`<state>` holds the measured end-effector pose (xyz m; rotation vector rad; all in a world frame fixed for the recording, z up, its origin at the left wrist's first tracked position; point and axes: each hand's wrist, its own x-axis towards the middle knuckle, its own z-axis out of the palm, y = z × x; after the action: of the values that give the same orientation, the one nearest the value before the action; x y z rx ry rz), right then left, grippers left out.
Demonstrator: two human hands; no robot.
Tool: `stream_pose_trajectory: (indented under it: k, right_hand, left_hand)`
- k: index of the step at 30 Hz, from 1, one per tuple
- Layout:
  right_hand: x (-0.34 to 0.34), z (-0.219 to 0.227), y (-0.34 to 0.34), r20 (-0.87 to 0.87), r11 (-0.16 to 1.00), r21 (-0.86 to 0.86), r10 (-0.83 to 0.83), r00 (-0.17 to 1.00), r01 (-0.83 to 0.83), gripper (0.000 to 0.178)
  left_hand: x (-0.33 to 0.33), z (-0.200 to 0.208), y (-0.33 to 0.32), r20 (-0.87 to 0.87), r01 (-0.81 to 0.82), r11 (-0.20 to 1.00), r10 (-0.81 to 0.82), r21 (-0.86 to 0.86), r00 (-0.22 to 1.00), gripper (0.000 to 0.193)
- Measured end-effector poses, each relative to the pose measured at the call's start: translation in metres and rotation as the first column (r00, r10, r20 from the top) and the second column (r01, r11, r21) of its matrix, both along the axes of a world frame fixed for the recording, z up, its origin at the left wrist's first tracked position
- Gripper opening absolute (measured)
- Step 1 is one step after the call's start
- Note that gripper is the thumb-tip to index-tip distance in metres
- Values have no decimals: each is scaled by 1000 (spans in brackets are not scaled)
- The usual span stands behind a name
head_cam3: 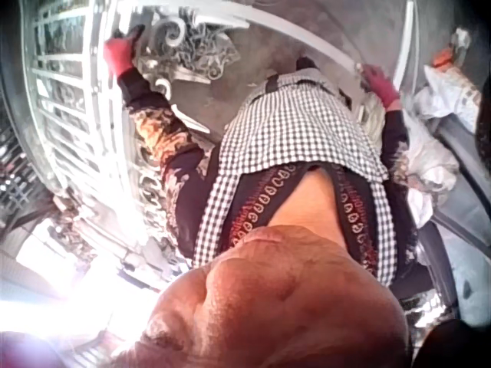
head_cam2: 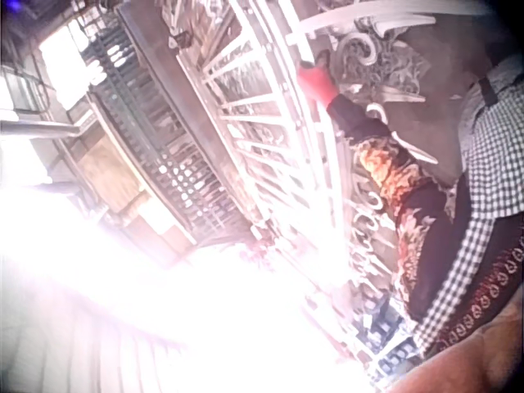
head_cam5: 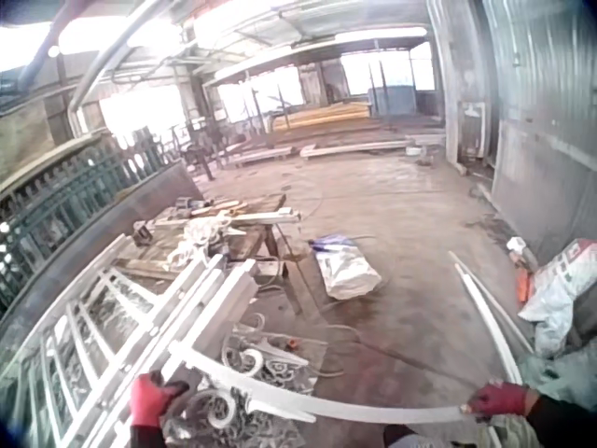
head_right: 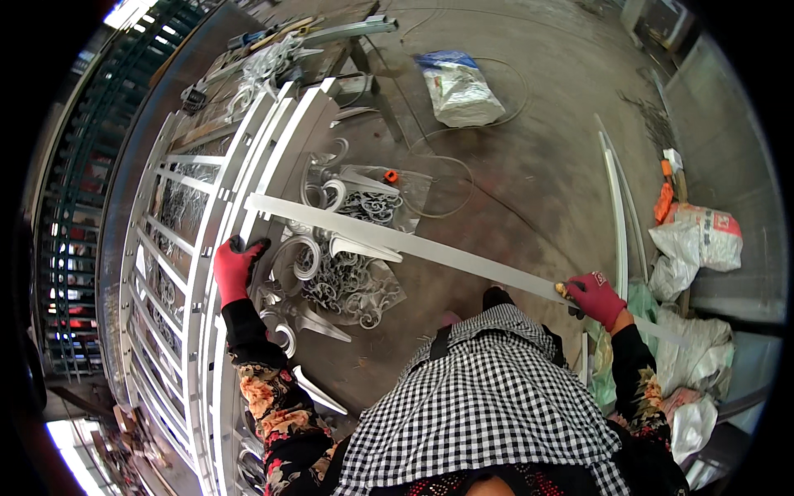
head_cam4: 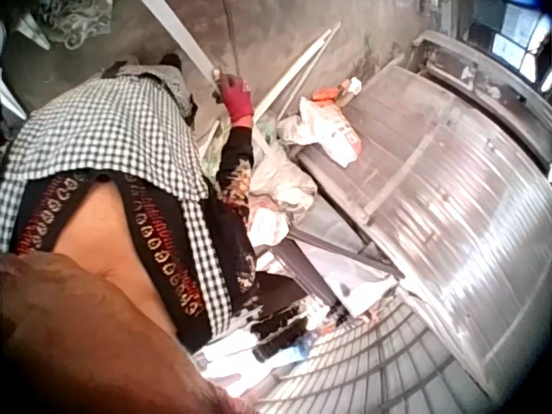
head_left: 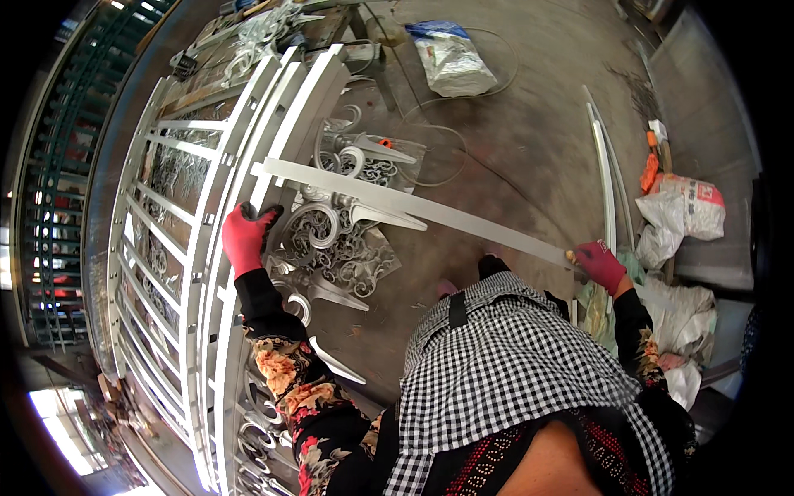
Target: The person assembles a white metal gate by repeatedly picking up long metal bars and fitting them into slots on the gate frame. The person handles the bars one at a time, aligning and inserting them into the structure.
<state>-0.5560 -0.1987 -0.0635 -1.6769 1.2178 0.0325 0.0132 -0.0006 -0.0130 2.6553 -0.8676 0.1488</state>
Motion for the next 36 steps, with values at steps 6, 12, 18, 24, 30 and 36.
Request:
stream_pose_trajectory:
  k: [6,12,18,24,30,36]
  right_hand:
    - [-21,21,-3,-123,969,-184,145,982,-166,32]
    - [-30,33,-40,-349,700,-368,506,789,-612,23]
    - [-50,18,-50,-434,348,-582,631,643,-735,25]
    - [-47,3,-49,-408,364,-586,640,652,-724,35]
    - [-55,-10,-50,-406,417,-546,627,665,-726,40]
    - [-63,-23,-51,-338,472,-546,632,698,-692,41]
  left_hand:
    - [0,5,1,-21,-7,1000,7,1,1000,59]
    - [1,5,1,17,-28,998,27,65,1000,60]
    - [-2,6,0,27,-27,998,26,54,999,53]
    - [1,10,0,-185,-26,1000,22,-15,982,55]
    - [10,5,4,-91,6,1000,-8,-20,996,58]
    - [-5,19,-4,-177,0,995,-18,-102,984,44]
